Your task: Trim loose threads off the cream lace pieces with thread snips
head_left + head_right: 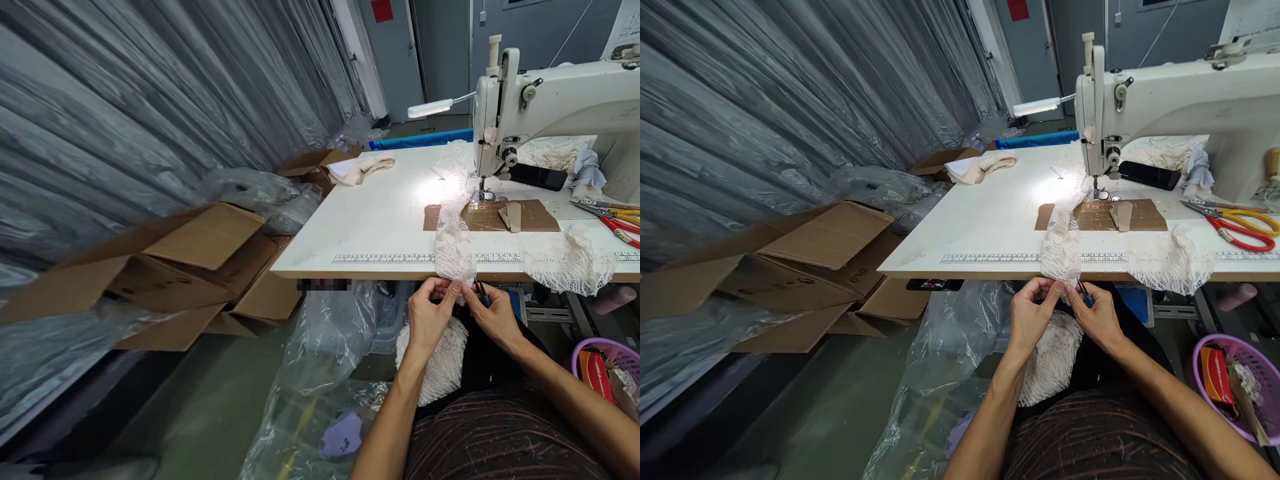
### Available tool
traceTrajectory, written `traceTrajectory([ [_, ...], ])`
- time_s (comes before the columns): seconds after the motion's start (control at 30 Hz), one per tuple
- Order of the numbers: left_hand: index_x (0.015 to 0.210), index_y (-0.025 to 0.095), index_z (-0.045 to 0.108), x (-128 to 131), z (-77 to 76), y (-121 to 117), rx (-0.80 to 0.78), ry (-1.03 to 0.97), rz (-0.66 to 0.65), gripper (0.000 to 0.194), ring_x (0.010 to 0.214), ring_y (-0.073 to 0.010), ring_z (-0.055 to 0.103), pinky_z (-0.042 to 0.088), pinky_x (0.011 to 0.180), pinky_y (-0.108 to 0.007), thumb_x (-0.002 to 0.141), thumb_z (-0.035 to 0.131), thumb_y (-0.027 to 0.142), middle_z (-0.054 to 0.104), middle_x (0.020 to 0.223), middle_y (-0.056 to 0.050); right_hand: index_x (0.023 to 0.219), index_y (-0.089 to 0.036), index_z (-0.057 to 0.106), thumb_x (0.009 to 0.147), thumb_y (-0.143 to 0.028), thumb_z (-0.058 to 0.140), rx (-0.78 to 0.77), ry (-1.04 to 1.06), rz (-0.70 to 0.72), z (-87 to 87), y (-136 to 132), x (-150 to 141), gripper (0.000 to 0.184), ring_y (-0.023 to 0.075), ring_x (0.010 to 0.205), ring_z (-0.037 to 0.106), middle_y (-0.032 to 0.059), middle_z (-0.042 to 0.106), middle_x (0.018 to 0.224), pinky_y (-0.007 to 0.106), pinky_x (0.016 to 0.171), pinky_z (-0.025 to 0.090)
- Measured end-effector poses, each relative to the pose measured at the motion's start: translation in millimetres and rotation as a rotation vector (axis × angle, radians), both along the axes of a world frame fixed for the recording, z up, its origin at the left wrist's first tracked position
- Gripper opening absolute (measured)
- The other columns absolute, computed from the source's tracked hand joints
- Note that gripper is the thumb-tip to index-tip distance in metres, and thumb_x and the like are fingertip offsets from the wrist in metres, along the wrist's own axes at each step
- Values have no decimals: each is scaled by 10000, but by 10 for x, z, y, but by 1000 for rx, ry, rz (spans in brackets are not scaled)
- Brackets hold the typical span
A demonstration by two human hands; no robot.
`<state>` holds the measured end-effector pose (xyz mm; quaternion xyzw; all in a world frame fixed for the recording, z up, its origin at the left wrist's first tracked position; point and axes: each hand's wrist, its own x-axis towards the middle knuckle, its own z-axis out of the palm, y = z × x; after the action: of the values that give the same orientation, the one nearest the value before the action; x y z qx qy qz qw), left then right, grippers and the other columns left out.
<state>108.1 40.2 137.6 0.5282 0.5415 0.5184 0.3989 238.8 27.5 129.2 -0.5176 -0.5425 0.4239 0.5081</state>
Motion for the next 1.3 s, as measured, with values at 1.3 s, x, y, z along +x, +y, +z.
traceTrajectory([
  [1.3,814,212,488,-357,-29,-623,-444,-274,-297,472,600,-159,685,527,555,-242,669,836,496,746,725,-11,936,-165,607,849,-416,630,-194,-82,495,-56,-451,244,267,82,570,391,4,601,827,226,520,342],
])
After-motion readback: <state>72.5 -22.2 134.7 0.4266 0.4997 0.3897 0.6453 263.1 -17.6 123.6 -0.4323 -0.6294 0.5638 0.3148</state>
